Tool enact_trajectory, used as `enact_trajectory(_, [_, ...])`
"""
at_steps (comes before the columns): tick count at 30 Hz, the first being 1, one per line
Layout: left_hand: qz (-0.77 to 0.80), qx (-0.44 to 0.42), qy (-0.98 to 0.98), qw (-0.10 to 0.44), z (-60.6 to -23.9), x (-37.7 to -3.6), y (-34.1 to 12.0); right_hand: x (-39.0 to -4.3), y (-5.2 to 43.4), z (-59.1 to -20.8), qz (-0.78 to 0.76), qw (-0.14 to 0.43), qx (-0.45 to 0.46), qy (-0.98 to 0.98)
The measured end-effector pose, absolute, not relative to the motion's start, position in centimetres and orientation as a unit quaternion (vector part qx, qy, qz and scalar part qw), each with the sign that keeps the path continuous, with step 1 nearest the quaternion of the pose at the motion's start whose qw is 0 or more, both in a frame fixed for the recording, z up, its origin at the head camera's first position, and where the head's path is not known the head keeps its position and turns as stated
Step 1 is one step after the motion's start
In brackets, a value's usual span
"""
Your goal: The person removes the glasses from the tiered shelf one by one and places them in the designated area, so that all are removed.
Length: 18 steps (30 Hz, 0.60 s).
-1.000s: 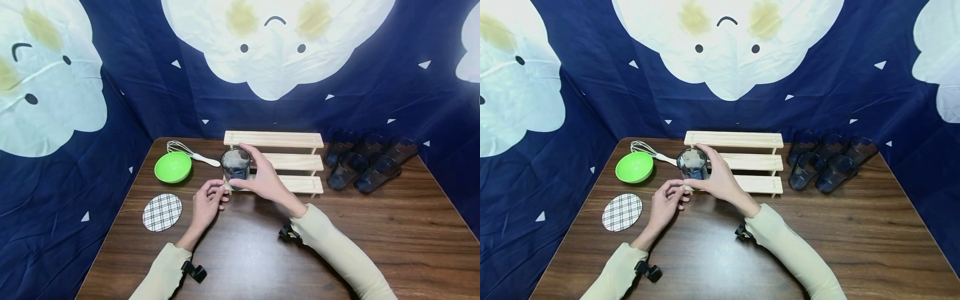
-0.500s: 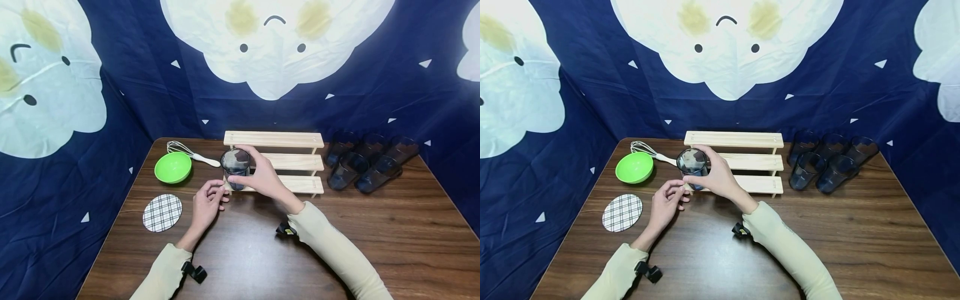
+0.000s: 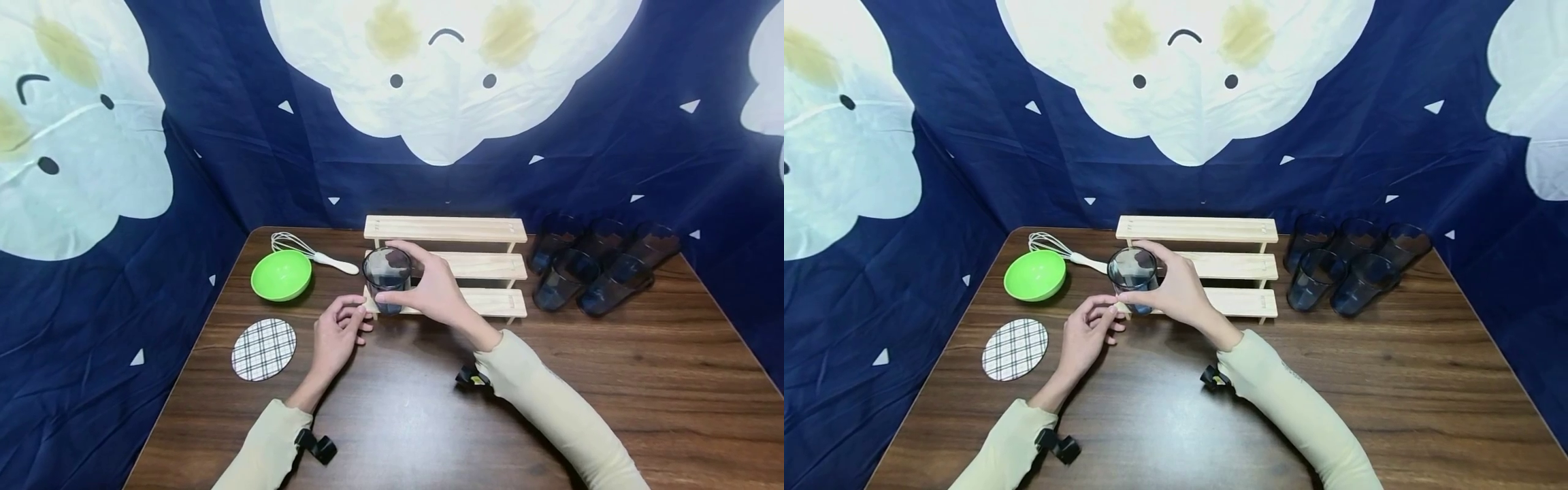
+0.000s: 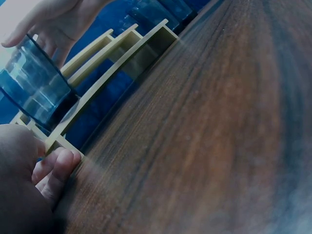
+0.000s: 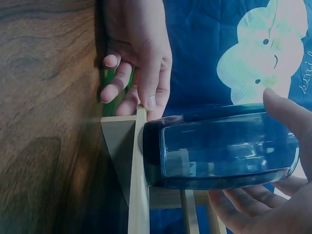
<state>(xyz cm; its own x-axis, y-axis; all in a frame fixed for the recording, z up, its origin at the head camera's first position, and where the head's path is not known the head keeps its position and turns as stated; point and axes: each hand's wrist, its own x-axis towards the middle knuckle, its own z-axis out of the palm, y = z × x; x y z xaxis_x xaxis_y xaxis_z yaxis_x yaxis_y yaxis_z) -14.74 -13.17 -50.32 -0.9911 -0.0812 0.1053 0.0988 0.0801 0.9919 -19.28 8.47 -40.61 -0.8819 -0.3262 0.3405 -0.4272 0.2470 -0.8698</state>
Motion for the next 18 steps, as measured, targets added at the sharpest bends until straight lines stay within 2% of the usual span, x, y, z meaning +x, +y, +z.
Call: enact_trajectory(18, [-0.679, 0.002, -0.731, 0.06, -50.3, -14.9, -13.2, -17.6, 11.9, -38.5, 0.581, 0.035, 0.224, -0.782])
